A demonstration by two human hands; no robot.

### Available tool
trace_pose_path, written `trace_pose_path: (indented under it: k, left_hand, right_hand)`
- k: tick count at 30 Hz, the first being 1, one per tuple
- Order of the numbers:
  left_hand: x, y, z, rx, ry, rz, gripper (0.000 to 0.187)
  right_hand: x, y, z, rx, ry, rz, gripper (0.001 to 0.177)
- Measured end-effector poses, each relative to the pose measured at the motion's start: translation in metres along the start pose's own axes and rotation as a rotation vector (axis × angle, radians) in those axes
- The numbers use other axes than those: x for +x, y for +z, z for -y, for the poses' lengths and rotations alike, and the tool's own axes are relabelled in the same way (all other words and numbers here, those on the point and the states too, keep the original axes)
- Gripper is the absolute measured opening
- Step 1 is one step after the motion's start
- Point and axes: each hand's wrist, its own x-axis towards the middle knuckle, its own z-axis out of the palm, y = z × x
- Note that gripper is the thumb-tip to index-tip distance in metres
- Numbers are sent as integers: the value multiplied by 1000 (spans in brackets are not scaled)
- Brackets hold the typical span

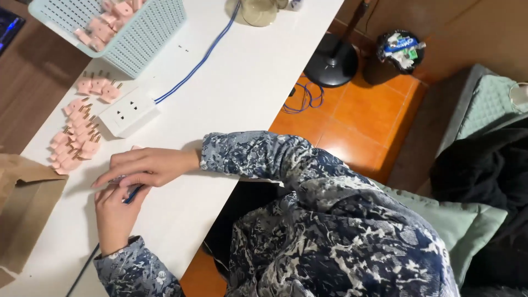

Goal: Assembling electrical plugs by connecting wires and tightening screws with a screwdriver.

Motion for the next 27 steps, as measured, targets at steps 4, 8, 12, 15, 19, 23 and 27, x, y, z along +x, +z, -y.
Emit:
trace_pose_path:
  k: [4, 8, 12, 15, 19, 23, 27]
  left_hand:
    - [11, -9, -12, -50, 49, -37, 27]
    - [5, -5, -6, -30, 57, -37, 30]
    - [-4, 1, 1, -52, -8, 5, 31]
    - [-4, 3, 3, -67, -44, 7, 29]
    - [14, -14, -17, -43, 113, -68, 27]
    - [1, -2, -4, -29, 34, -39, 32]
    - [17, -9, -23, -55, 6, -86, 34]
  right_hand:
    - [4, -3, 12, -40, -3, 37, 38]
    - [1, -4, 12, -45, 33, 10, 35]
    - [-2, -2, 8, -55, 28, 15, 38]
    - [3, -7, 13, -50, 15, 29, 38]
    - [7, -9, 25, -3, 1, 11, 33]
    - [4, -9, 19, 1, -23, -4, 36]
    - [9, -6, 20, -59, -94, -94, 35]
